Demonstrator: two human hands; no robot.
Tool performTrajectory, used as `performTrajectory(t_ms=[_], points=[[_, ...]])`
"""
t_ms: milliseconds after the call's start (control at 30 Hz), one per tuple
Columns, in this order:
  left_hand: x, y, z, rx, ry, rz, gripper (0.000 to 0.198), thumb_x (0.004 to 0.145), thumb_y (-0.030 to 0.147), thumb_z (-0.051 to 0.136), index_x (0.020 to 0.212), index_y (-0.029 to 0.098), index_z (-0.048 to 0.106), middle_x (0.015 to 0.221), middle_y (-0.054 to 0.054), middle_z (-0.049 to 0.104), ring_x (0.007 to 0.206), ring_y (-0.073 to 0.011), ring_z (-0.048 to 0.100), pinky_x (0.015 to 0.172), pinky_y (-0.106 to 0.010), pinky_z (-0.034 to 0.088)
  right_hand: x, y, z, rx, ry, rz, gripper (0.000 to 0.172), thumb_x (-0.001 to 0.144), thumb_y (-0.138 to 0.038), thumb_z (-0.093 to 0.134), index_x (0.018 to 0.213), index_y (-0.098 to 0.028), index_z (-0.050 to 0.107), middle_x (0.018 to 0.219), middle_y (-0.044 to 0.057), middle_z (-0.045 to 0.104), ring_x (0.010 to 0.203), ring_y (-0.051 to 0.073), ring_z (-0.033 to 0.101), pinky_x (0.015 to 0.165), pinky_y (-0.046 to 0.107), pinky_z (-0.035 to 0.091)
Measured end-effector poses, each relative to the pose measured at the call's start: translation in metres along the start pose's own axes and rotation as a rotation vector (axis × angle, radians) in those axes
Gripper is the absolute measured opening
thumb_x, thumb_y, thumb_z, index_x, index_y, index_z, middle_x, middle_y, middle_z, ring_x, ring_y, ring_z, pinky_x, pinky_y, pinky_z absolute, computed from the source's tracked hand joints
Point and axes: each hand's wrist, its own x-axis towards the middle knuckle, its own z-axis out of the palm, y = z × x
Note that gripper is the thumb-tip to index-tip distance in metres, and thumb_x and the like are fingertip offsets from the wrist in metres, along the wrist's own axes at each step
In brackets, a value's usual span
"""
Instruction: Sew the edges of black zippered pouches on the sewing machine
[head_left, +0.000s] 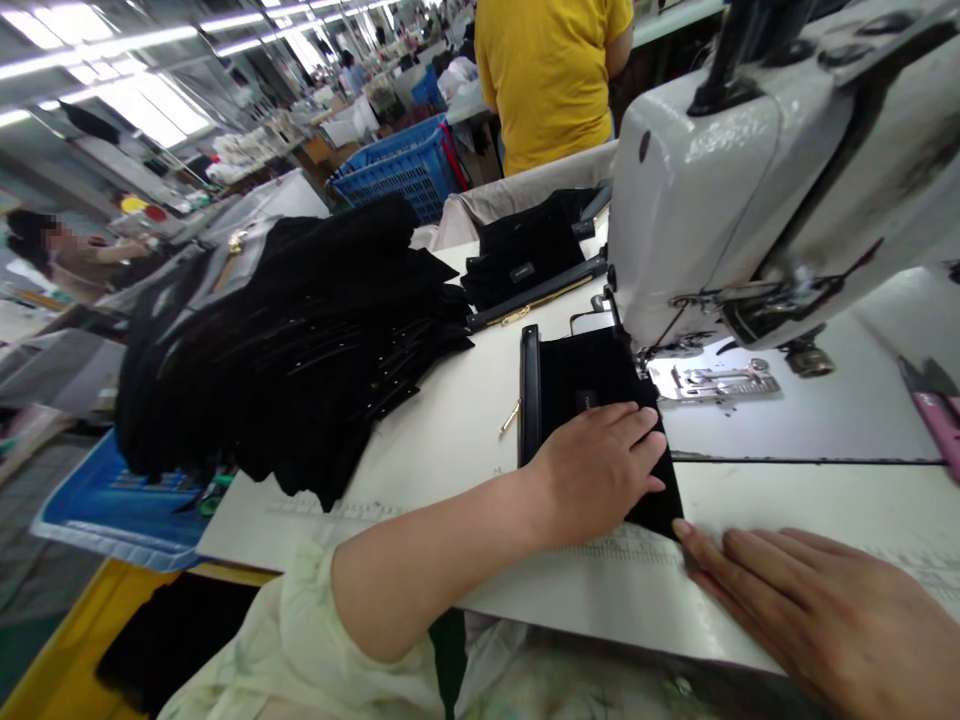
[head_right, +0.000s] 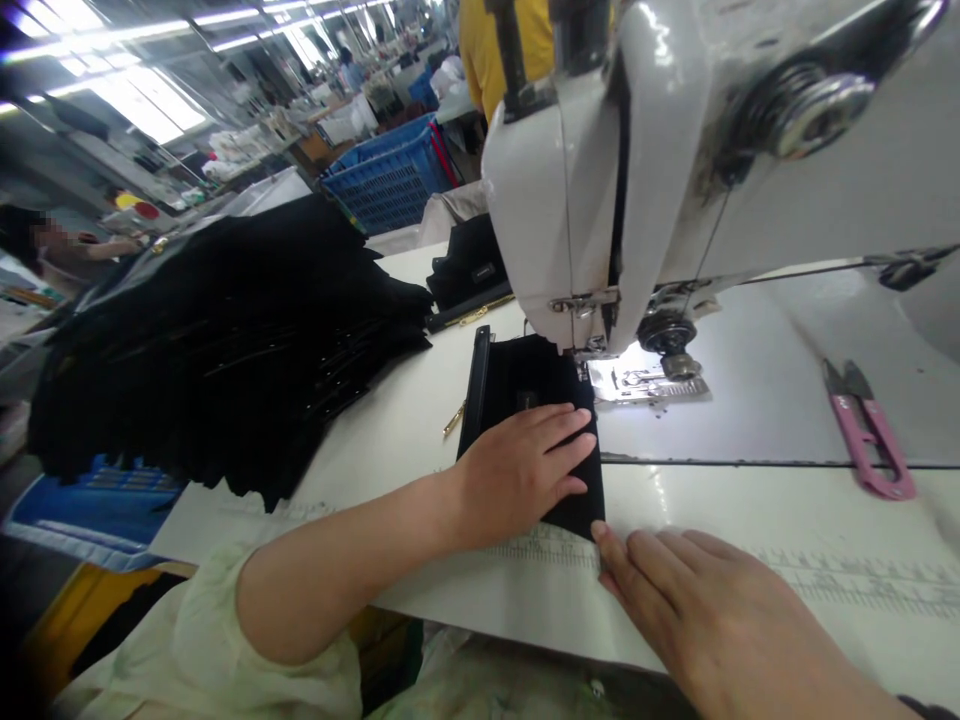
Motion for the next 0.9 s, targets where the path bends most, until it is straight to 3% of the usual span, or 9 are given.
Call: performTrajectory(t_ms=[233, 467, 667, 833, 900], points=[[0.004, -0.007, 0.003, 0.045, 0.017, 0.014, 0.036, 0.099, 0.032, 0.052, 0.120, 0.004, 0.059, 0.133, -0.018, 0.061, 0.127, -0.0260, 0.056, 0.109, -0.037, 0.046, 0.004, 0.008, 0.001, -0.019, -0.048, -0.004, 0.035, 0.093, -0.003, 0.032, 0.102, -0.011, 0.064, 0.086, 0.006, 0.072, 0.066, 0.014, 0.065, 0.061, 0.028, 0.051], [0.003, -0.006, 0.000, 0.035, 0.012, 0.018, 0.026, 0.100, 0.025, 0.047, 0.111, 0.007, 0.063, 0.124, -0.016, 0.065, 0.120, -0.0241, 0.061, 0.106, -0.038, 0.048, 0.010, 0.010, 0.001, -0.039, -0.103, 0.034, 0.039, 0.093, -0.001, 0.029, 0.097, -0.012, 0.066, 0.081, 0.004, 0.070, 0.064, 0.013, 0.064, 0.060, 0.026, 0.052], [0.009, -0.010, -0.007, 0.050, -0.024, -0.013, 0.022, 0.098, 0.023, 0.052, 0.109, 0.008, 0.064, 0.119, -0.015, 0.066, 0.112, -0.0238, 0.064, 0.100, -0.038, 0.051, 0.015, 0.021, 0.003, -0.120, -0.126, 0.012, 0.044, 0.099, -0.008, 0.022, 0.098, -0.010, 0.066, 0.072, 0.005, 0.067, 0.048, 0.013, 0.059, 0.041, 0.027, 0.043], [0.009, -0.012, -0.009, 0.092, -0.038, 0.071, 0.020, 0.097, 0.024, 0.054, 0.106, 0.011, 0.067, 0.119, -0.014, 0.067, 0.113, -0.0231, 0.064, 0.101, -0.037, 0.050, 0.020, 0.031, 0.006, -0.128, -0.152, -0.005, 0.048, 0.099, -0.009, 0.020, 0.095, -0.013, 0.068, 0.071, 0.004, 0.068, 0.043, 0.013, 0.057, 0.039, 0.028, 0.040], [0.008, -0.012, -0.009, 0.110, -0.026, 0.048, 0.021, 0.097, 0.027, 0.054, 0.109, 0.014, 0.067, 0.124, -0.012, 0.066, 0.118, -0.0245, 0.062, 0.103, -0.039, 0.049, 0.019, 0.032, 0.010, -0.102, -0.186, 0.051, 0.048, 0.100, -0.012, 0.022, 0.095, -0.015, 0.069, 0.071, 0.003, 0.068, 0.046, 0.012, 0.059, 0.041, 0.026, 0.041]])
